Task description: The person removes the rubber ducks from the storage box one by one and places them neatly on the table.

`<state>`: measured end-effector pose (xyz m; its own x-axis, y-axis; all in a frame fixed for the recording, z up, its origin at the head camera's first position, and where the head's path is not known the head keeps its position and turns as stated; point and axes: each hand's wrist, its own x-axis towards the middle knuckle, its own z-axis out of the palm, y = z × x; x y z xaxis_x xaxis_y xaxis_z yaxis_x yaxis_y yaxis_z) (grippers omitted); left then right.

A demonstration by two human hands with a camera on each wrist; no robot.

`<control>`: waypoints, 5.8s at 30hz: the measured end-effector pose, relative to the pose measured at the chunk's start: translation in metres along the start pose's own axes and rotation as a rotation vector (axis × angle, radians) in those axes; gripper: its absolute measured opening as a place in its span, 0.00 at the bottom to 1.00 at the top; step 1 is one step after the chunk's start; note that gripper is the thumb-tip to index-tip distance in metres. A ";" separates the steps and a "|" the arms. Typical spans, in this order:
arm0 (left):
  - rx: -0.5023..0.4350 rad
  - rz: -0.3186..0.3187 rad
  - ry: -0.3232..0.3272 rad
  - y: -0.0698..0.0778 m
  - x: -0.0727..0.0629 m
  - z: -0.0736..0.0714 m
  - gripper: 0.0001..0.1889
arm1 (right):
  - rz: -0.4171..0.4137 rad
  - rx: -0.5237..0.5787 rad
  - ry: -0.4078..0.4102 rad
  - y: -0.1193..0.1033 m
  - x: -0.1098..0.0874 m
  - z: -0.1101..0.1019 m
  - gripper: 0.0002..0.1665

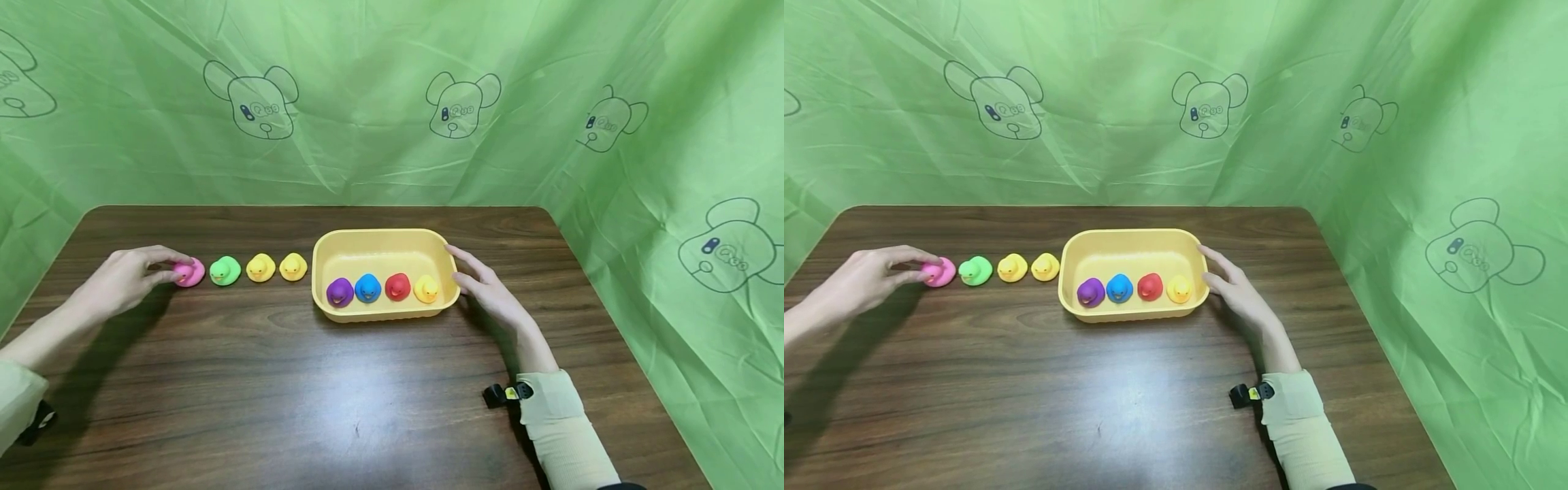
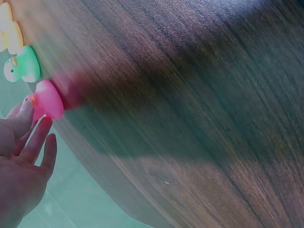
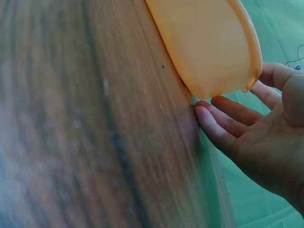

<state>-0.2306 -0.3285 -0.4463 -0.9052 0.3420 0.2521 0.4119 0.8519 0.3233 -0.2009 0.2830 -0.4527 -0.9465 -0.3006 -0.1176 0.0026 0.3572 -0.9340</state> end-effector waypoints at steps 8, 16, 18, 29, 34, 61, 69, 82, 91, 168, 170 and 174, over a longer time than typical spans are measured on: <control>-0.021 -0.030 -0.027 0.001 -0.001 0.001 0.17 | -0.019 -0.016 0.001 0.000 0.000 0.000 0.34; -0.042 -0.028 -0.010 0.001 -0.002 0.000 0.21 | -0.020 -0.020 0.002 -0.001 0.000 0.000 0.34; -0.055 -0.034 -0.002 0.003 -0.002 -0.001 0.20 | -0.016 -0.021 0.004 -0.001 0.000 0.000 0.34; -0.128 -0.043 0.038 0.033 0.008 -0.007 0.18 | -0.011 -0.014 0.007 -0.003 -0.001 0.001 0.33; -0.143 -0.028 0.033 0.053 0.015 -0.007 0.19 | -0.006 -0.007 0.009 -0.003 -0.001 0.001 0.33; -0.276 0.063 -0.071 0.122 0.039 0.008 0.23 | -0.012 0.012 -0.004 -0.003 -0.001 0.002 0.34; -0.300 0.109 -0.057 0.133 0.046 0.016 0.24 | -0.003 0.000 -0.001 -0.005 -0.002 0.001 0.34; -0.342 0.218 -0.098 0.160 0.060 0.035 0.21 | -0.009 0.021 -0.010 -0.003 -0.002 0.002 0.34; -0.283 0.253 -0.127 0.177 0.068 0.046 0.20 | -0.016 0.031 -0.011 -0.004 -0.002 0.002 0.34; -0.054 0.344 -0.237 0.212 0.087 0.043 0.10 | -0.015 0.021 -0.011 -0.003 -0.001 0.002 0.34; -0.057 0.348 -0.228 0.211 0.086 0.041 0.10 | -0.015 0.022 -0.008 -0.003 -0.001 0.002 0.34; -0.068 0.351 -0.210 0.209 0.084 0.035 0.10 | -0.005 0.017 0.001 -0.003 -0.002 0.002 0.34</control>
<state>-0.2245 -0.1080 -0.3897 -0.7070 0.6869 0.1684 0.6992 0.6432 0.3121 -0.1985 0.2813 -0.4505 -0.9467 -0.3016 -0.1130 0.0038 0.3405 -0.9402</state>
